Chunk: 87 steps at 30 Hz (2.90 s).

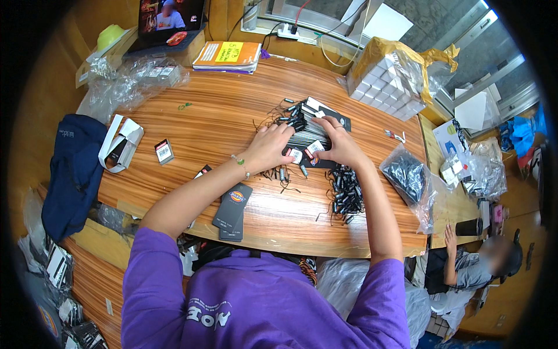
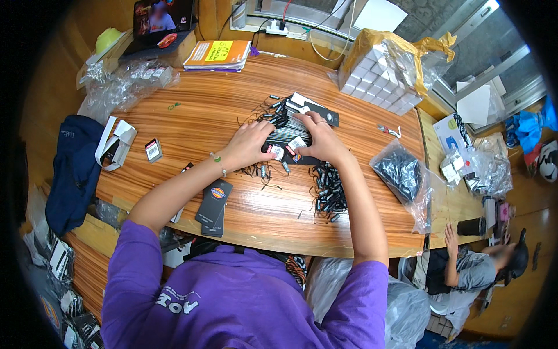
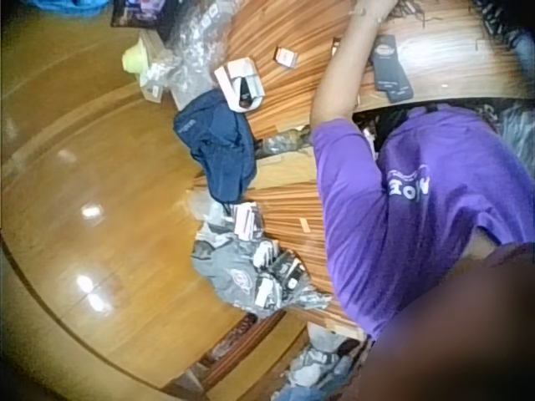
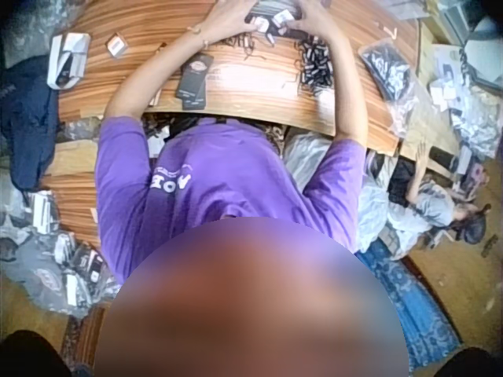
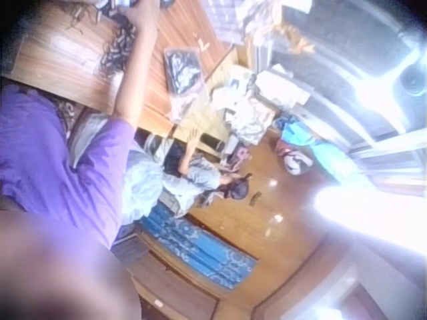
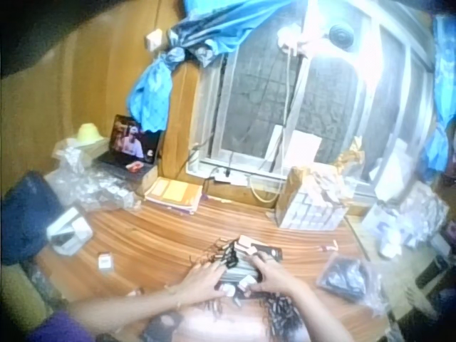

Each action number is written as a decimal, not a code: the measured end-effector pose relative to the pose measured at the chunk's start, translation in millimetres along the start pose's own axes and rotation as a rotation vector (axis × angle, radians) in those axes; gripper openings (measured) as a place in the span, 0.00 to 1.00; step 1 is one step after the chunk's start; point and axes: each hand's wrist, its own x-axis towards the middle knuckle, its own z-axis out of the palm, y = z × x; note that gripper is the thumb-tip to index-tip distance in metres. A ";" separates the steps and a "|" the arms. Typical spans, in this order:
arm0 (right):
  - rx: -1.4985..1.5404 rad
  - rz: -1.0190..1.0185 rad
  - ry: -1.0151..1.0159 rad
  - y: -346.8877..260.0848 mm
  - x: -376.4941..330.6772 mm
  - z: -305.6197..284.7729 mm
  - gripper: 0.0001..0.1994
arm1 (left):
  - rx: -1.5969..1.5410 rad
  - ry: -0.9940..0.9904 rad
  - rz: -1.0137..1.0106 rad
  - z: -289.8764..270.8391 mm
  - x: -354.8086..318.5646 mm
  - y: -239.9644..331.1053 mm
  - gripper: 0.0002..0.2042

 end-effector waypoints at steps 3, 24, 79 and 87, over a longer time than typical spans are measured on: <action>-0.119 -0.058 0.128 -8.2 -9.0 3.9 0.36 | 0.008 0.027 0.018 3.2 -0.4 -2.4 0.28; -0.431 -0.085 0.439 -27.7 -69.3 14.1 0.11 | -0.017 0.070 0.050 6.9 -3.6 -1.5 0.25; -0.350 0.086 0.295 -39.4 -23.5 58.0 0.39 | -0.339 0.197 0.231 -12.5 51.5 -16.1 0.07; -0.354 0.064 0.250 -41.8 -17.0 51.1 0.38 | -0.253 -0.210 0.252 18.6 159.2 -54.5 0.27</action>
